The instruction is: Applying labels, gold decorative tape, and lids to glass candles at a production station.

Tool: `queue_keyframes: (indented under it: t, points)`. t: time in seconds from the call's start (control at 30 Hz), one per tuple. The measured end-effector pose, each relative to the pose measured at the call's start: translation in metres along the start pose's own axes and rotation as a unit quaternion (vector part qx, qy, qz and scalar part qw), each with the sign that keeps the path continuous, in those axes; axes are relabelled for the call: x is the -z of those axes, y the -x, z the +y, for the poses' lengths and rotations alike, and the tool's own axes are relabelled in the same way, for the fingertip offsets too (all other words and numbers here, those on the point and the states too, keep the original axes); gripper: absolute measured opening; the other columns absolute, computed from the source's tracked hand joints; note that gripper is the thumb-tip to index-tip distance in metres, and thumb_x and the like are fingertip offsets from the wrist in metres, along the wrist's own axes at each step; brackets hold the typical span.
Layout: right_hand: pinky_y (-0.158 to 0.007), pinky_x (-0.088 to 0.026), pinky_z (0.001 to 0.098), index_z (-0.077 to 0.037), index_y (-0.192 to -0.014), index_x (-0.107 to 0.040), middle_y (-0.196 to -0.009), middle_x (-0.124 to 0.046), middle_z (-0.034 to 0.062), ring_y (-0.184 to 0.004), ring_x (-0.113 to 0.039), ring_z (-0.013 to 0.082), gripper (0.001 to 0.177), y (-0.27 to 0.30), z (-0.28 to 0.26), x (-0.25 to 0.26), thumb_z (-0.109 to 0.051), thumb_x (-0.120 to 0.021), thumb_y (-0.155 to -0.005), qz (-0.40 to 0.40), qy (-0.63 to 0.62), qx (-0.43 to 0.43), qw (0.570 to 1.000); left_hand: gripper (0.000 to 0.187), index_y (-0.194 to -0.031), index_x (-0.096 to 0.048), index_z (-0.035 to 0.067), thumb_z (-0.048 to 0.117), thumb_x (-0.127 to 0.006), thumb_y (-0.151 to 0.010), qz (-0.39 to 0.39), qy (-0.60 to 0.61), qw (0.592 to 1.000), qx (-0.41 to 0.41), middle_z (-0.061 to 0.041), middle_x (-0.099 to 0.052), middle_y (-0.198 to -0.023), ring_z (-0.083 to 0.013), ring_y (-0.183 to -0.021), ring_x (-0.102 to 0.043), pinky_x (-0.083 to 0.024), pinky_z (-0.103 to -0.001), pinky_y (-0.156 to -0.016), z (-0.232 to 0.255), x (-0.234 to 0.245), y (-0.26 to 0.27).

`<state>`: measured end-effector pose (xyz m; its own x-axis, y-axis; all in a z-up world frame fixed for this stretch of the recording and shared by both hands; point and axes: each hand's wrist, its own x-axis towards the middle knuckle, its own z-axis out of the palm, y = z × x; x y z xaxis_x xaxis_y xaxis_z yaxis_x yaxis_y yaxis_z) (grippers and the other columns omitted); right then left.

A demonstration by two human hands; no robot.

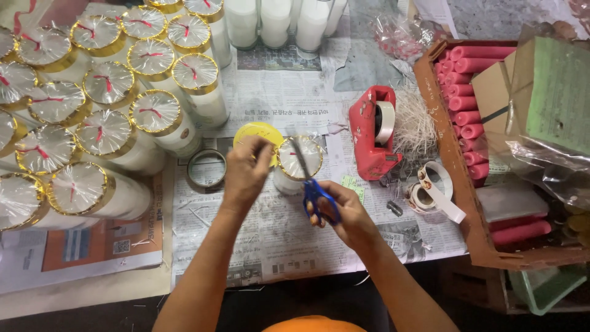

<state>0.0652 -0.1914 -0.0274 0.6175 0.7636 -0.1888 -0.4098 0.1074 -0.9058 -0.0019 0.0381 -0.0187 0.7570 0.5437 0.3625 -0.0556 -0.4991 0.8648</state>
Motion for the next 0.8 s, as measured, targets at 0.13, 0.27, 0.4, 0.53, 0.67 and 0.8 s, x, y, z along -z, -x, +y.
queue_keyframes:
  t: [0.13, 0.27, 0.4, 0.53, 0.67, 0.8]
  points:
    - [-0.063, -0.059, 0.0324, 0.001, -0.13, -0.06, -0.094, -0.071, 0.0232, -0.081, -0.076, 0.03, 0.071, 0.029, -0.027, 0.029, -0.047, -0.076, -0.082, -0.029, -0.01, 0.092, 0.995, 0.037, -0.12, -0.064, 0.001, 0.027, -0.07, -0.095, -0.022, -0.08, 0.996, -0.014, -0.026, -0.059, -0.114, -0.0466, -0.112, -0.054, -0.04, -0.052, -0.1, 0.002, 0.027, -0.018]
    - [-0.067, -0.059, 0.0327, 0.003, -0.134, -0.058, -0.098, -0.072, 0.0224, -0.085, -0.075, 0.0282, 0.076, 0.039, -0.042, 0.07, -0.048, -0.074, -0.081, 0.038, 0.099, 0.115, 0.988, 0.091, -0.14, -0.059, 0.005, 0.046, -0.092, -0.066, -0.242, -0.019, 0.969, 0.056, -0.036, -0.041, -0.15, -0.062, -0.134, -0.041, -0.032, -0.065, -0.115, 0.016, 0.004, -0.03]
    - [-0.066, -0.058, 0.0316, 0.006, -0.132, -0.06, -0.093, -0.071, 0.0217, -0.082, -0.073, 0.0274, 0.063, 0.039, -0.035, 0.085, -0.031, -0.077, -0.085, 0.066, 0.204, 0.112, 0.97, 0.082, -0.133, -0.065, 0.013, 0.048, -0.092, -0.065, -0.2, -0.08, 0.976, -0.009, -0.03, -0.047, -0.146, -0.0575, -0.127, -0.051, -0.042, -0.062, -0.109, 0.016, -0.031, -0.033]
    - [-0.066, -0.057, 0.0311, 0.001, -0.133, -0.064, -0.096, -0.072, 0.0175, -0.082, -0.071, 0.0234, 0.053, 0.035, -0.051, 0.083, -0.014, -0.076, -0.084, 0.054, 0.338, 0.121, 0.932, 0.033, -0.102, -0.077, 0.026, 0.042, -0.087, -0.075, -0.163, -0.167, 0.972, -0.014, -0.009, -0.058, -0.124, -0.0377, -0.113, -0.059, -0.052, -0.047, -0.094, 0.025, -0.027, -0.041]
    - [-0.058, -0.054, 0.0333, -0.007, -0.125, -0.07, -0.091, -0.073, 0.0151, -0.076, -0.072, 0.0266, 0.058, 0.026, -0.089, 0.073, -0.028, -0.085, -0.074, -0.008, 0.497, 0.169, 0.851, 0.023, -0.099, -0.079, 0.023, 0.027, -0.085, -0.076, -0.215, -0.087, 0.972, 0.043, -0.01, -0.072, -0.094, -0.0345, -0.091, -0.07, -0.056, -0.045, -0.083, 0.02, -0.021, -0.052]
    - [-0.066, -0.056, 0.0431, -0.005, -0.122, -0.07, -0.094, -0.07, 0.019, -0.079, -0.07, 0.0345, 0.056, 0.005, -0.122, 0.054, -0.03, -0.086, -0.075, -0.057, 0.576, 0.191, 0.793, 0.017, -0.096, -0.078, 0.024, 0.022, -0.081, -0.079, -0.24, -0.102, 0.965, 0.039, -0.006, -0.076, -0.088, -0.0318, -0.088, -0.074, -0.057, -0.043, -0.081, 0.012, -0.02, -0.064]
